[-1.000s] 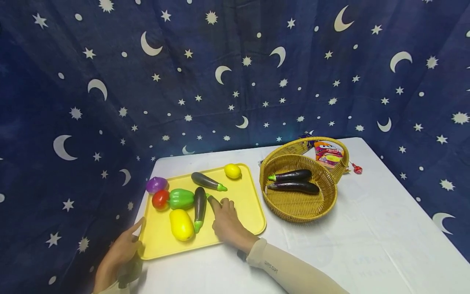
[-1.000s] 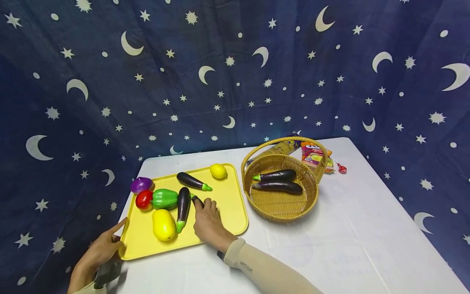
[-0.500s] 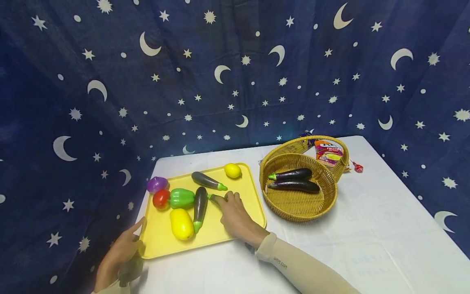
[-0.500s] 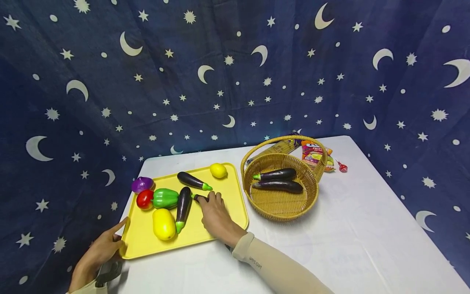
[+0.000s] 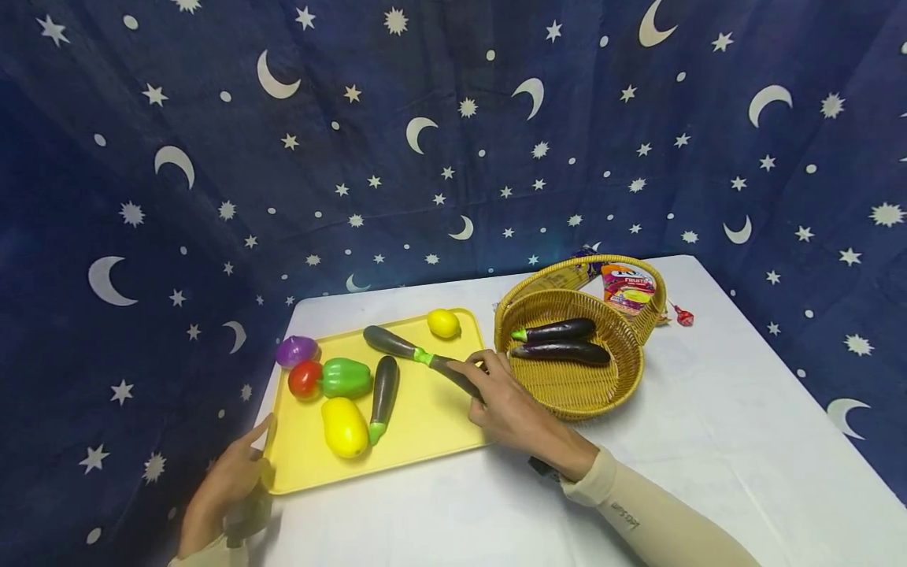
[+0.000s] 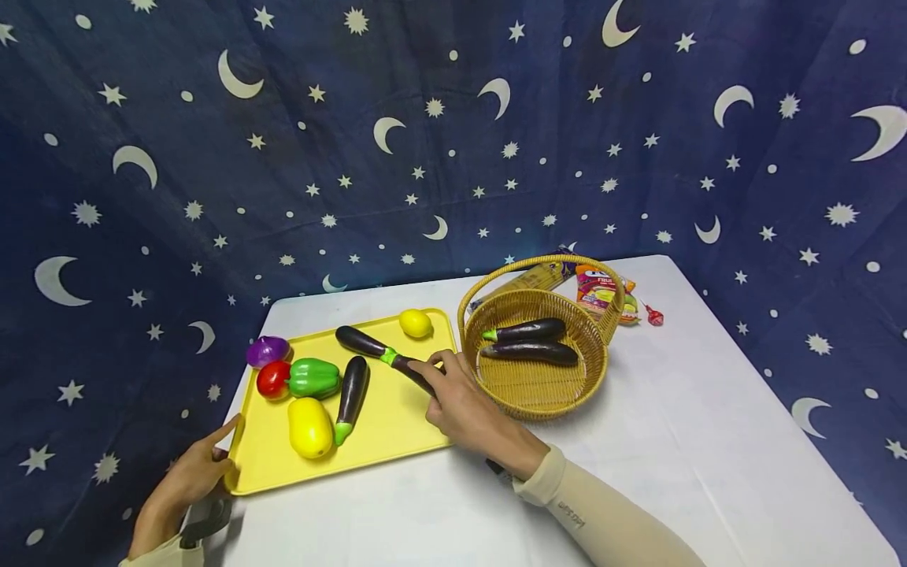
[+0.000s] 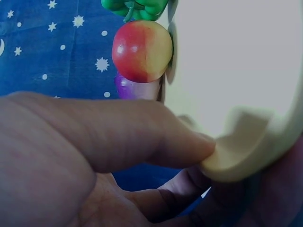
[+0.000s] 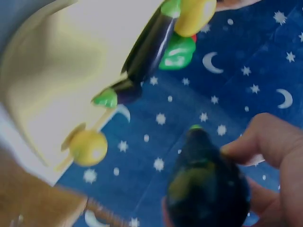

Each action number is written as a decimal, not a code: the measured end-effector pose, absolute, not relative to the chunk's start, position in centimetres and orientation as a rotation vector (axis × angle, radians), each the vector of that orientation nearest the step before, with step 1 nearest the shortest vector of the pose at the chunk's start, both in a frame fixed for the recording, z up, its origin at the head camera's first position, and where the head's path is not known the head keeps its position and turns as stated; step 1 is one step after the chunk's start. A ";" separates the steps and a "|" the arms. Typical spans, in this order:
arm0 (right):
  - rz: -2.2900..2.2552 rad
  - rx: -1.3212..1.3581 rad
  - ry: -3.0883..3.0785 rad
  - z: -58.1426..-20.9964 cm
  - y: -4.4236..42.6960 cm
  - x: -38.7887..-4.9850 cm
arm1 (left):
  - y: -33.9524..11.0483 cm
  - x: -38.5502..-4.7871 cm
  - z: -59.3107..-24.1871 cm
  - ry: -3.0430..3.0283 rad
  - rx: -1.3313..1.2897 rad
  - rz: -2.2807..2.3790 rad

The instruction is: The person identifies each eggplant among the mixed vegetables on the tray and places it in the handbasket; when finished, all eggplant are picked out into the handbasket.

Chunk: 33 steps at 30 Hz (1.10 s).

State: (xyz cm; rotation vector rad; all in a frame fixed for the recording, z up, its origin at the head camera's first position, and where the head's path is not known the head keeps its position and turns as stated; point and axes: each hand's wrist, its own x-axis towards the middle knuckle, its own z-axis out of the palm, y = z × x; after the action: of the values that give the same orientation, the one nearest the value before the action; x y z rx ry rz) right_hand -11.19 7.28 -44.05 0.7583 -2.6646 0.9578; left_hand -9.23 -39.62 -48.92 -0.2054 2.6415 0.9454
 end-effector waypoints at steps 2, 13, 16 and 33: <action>0.964 0.800 -2.603 -43.6 8.9 -10.9 | -39.7 -9.1 -49.0 2.647 -0.207 0.952; 0.779 0.886 -2.541 -41.4 19.1 -10.6 | -39.8 -9.1 -49.3 2.661 -0.154 0.943; 0.719 0.894 -2.600 -40.9 21.5 -11.4 | -39.9 -9.1 -49.3 2.646 -0.169 0.947; 0.466 1.118 -2.946 -41.8 25.7 -16.3 | -40.3 -9.3 -49.3 2.642 -0.164 0.943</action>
State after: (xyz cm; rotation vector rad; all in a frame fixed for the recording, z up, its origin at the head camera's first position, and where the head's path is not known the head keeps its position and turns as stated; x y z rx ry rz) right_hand -16.34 25.72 -41.78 1.1179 -2.9459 0.4659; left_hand -9.31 -40.25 -49.27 -0.1642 2.6418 0.9432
